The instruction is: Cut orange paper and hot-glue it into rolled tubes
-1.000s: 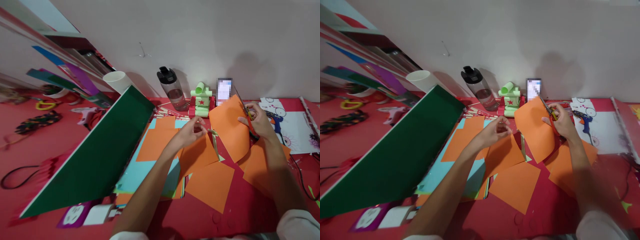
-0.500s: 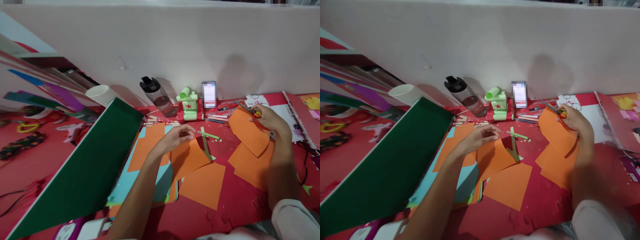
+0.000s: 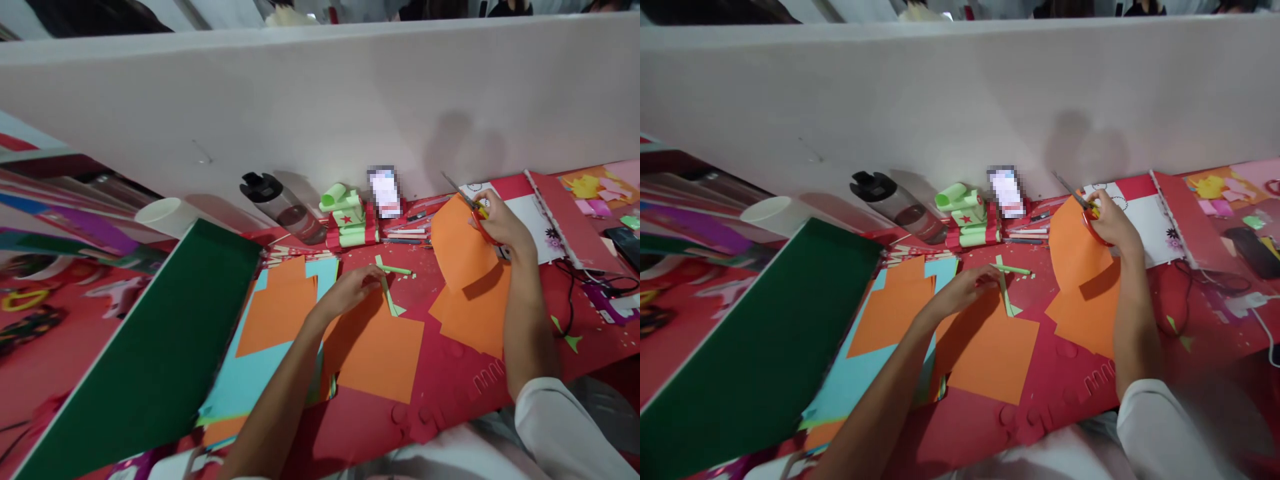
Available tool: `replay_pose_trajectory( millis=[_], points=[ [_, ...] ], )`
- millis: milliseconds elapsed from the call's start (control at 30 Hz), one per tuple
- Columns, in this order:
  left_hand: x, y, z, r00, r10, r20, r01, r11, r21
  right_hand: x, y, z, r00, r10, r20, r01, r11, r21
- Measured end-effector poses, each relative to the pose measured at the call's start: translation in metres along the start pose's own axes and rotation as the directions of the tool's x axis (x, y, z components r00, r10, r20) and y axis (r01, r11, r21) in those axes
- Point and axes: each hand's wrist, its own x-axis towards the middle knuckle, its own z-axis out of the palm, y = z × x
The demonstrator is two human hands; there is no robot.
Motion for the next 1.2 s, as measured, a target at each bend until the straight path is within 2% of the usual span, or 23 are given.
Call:
replay_pose_trajectory(
  millis=[133, 200, 267, 367, 467, 633, 733, 800, 867, 933, 1000, 1100, 1200],
  points=[
    [-0.004, 0.001, 0.001, 0.999, 0.033, -0.029, -0.029, 0.991, 0.132, -0.018, 0.002, 0.0, 0.989, 0.106, -0.102, -0.127, 0.964, -0.233],
    [-0.011, -0.001, -0.004, 0.999, 0.033, -0.03, -0.028, 0.988, 0.15, -0.034, 0.01, -0.003, 0.98, 0.148, -0.132, -0.181, 0.939, -0.292],
    [-0.02, -0.005, -0.011, 0.998, -0.009, -0.058, 0.019, 0.984, 0.175, -0.052, 0.021, -0.006, 0.961, 0.212, -0.177, -0.264, 0.896, -0.357],
    [-0.038, -0.016, -0.02, 0.99, -0.081, -0.111, 0.109, 0.956, 0.273, -0.08, 0.038, -0.008, 0.947, 0.245, -0.207, -0.313, 0.845, -0.434],
    [-0.051, -0.024, -0.022, 0.988, -0.086, -0.126, 0.128, 0.916, 0.38, -0.102, 0.046, -0.007, 0.929, 0.278, -0.244, -0.367, 0.778, -0.51],
    [-0.054, -0.03, -0.01, 0.99, -0.112, -0.091, 0.141, 0.877, 0.46, -0.13, 0.032, -0.013, 0.882, 0.367, -0.296, -0.469, 0.618, -0.631],
    [-0.051, -0.037, -0.003, 0.993, -0.078, -0.089, 0.11, 0.887, 0.448, -0.139, 0.012, -0.018, 0.887, 0.314, -0.34, -0.461, 0.539, -0.705],
    [-0.05, -0.043, 0.0, 0.994, -0.071, -0.086, 0.1, 0.908, 0.407, -0.138, 0.0, -0.013, 0.904, 0.239, -0.354, -0.427, 0.543, -0.723],
    [-0.05, -0.047, 0.002, 0.993, -0.074, -0.087, 0.101, 0.924, 0.368, -0.13, -0.011, 0.0, 0.942, 0.169, -0.29, -0.332, 0.595, -0.732],
    [-0.052, -0.048, 0.003, 0.991, -0.073, -0.108, 0.107, 0.928, 0.356, -0.117, -0.017, 0.023, 0.978, 0.14, -0.158, -0.211, 0.649, -0.731],
    [-0.054, -0.046, 0.004, 0.988, -0.07, -0.134, 0.115, 0.925, 0.363, -0.101, -0.018, 0.053, 0.99, 0.141, -0.015, -0.108, 0.68, -0.725],
    [-0.055, -0.041, 0.004, 0.987, -0.086, -0.138, 0.129, 0.929, 0.347, -0.078, -0.014, 0.097, 0.97, 0.163, 0.182, 0.018, 0.695, -0.718],
    [-0.056, -0.039, 0.004, 0.988, -0.107, -0.109, 0.136, 0.943, 0.304, -0.064, -0.009, 0.125, 0.949, 0.163, 0.27, 0.098, 0.661, -0.744]
  ],
)
